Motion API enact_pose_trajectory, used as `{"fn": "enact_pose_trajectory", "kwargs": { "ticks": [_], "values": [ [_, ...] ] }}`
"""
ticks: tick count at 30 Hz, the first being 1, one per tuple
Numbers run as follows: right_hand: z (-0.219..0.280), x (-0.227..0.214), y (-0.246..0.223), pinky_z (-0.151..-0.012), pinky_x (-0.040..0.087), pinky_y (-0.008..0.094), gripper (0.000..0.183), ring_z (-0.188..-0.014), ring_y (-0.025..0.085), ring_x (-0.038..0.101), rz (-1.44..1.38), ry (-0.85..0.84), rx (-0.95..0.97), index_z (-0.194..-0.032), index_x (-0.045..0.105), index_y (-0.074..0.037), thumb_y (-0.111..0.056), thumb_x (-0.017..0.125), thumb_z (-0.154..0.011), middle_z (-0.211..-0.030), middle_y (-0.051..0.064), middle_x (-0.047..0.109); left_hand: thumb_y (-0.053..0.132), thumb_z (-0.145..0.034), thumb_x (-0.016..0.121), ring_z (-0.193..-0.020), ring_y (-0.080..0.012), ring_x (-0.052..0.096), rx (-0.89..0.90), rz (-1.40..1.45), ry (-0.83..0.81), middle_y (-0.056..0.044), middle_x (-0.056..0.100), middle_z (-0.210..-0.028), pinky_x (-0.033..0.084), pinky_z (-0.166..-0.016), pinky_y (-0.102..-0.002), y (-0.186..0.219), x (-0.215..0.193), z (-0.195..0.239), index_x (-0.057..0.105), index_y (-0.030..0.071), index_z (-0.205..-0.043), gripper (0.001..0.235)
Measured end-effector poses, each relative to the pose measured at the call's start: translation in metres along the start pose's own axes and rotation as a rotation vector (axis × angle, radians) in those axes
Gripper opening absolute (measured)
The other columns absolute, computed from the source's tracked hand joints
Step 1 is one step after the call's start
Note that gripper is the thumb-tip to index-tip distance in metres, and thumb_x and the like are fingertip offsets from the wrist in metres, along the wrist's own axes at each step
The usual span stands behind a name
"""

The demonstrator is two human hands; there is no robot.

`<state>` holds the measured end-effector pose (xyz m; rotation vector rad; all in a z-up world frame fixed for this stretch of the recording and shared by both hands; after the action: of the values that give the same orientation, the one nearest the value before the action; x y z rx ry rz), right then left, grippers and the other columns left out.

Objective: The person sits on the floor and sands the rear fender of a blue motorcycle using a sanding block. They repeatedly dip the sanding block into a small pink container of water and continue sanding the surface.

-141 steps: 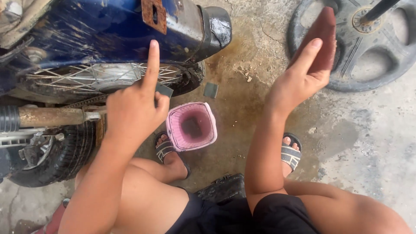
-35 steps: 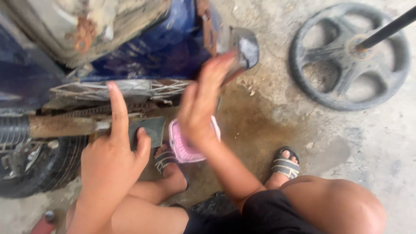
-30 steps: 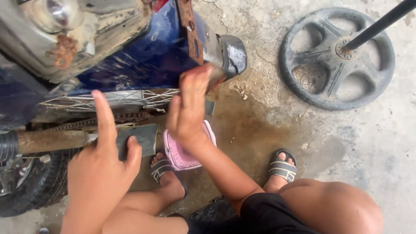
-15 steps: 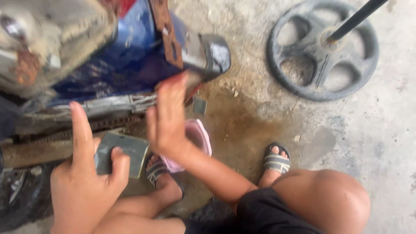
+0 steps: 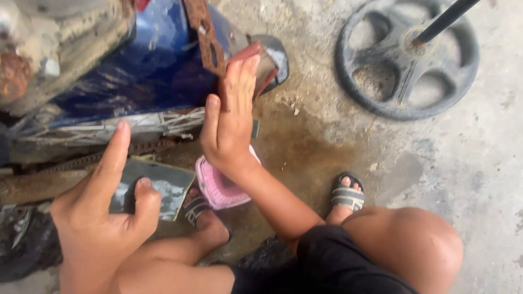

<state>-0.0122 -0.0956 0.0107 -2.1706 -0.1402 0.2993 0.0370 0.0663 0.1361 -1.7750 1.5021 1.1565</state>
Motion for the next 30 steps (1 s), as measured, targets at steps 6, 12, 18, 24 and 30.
{"fn": "enact_pose_trajectory", "kwargs": {
  "ticks": [6, 12, 18, 24, 30],
  "values": [
    [0.055, 0.038, 0.004, -0.145, 0.004, 0.057, 0.067, -0.169, 0.039, -0.005, 0.073, -0.088, -0.217, -0.17, -0.002, -0.011, -0.016, 0.042, -0.12, -0.177, 0.017, -0.008, -0.003, -0.094, 0.063, -0.075, -0.0309, 0.067, 0.017, 0.011, 0.05, -0.026, 0.08, -0.12, 0.053, -0.071, -0.043, -0.011, 0.008, -0.005, 0.071, -0.01, -0.146, 0.053],
    [0.015, 0.016, -0.006, -0.143, -0.001, 0.07, 0.097, -0.167, 0.052, -0.013, 0.214, -0.081, -0.148, -0.168, -0.015, -0.009, -0.065, 0.037, -0.108, -0.172, 0.031, -0.018, -0.003, -0.094, 0.063, -0.079, -0.0365, 0.068, 0.034, 0.042, 0.064, -0.029, 0.079, -0.111, 0.055, -0.081, -0.047, -0.012, 0.005, -0.005, 0.072, -0.013, -0.147, 0.054],
    [0.005, 0.01, 0.005, -0.14, -0.005, 0.066, 0.095, -0.165, 0.047, -0.019, 0.207, -0.072, -0.11, -0.167, -0.018, -0.013, -0.069, 0.031, -0.107, -0.172, 0.027, -0.021, -0.004, -0.093, 0.064, -0.057, -0.0227, 0.038, -0.015, 0.117, 0.101, -0.017, 0.076, -0.096, 0.042, -0.063, -0.038, -0.03, 0.009, -0.009, 0.073, -0.007, -0.145, 0.053],
    [0.043, 0.031, -0.006, -0.13, -0.001, 0.067, 0.104, -0.153, 0.064, -0.012, 0.203, -0.291, -0.092, -0.155, -0.001, 0.016, -0.049, 0.056, -0.097, -0.157, 0.052, -0.01, 0.001, -0.09, 0.062, -0.074, -0.0317, 0.068, 0.012, 0.104, 0.145, -0.02, 0.079, -0.121, 0.054, -0.075, -0.043, -0.027, 0.003, -0.011, 0.069, 0.0, -0.143, 0.053],
    [0.003, 0.011, -0.024, -0.13, -0.008, 0.061, 0.108, -0.154, 0.055, -0.022, 0.254, -0.183, 0.032, -0.154, -0.011, 0.018, -0.064, 0.035, -0.1, -0.16, 0.042, -0.022, 0.003, -0.09, 0.059, -0.056, -0.0168, 0.032, -0.066, 0.339, 0.117, 0.0, 0.047, -0.064, 0.04, -0.06, -0.033, -0.018, -0.014, -0.011, 0.064, 0.009, -0.147, 0.058]
  ]
}}
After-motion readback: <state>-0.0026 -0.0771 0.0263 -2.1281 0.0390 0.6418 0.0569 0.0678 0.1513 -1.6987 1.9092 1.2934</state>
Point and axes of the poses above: each hand's wrist, its own z-axis away from the middle knuckle, its own x-axis out of the palm, y = z × x, the point moved 5 cm from there along -z, towards the middle knuckle
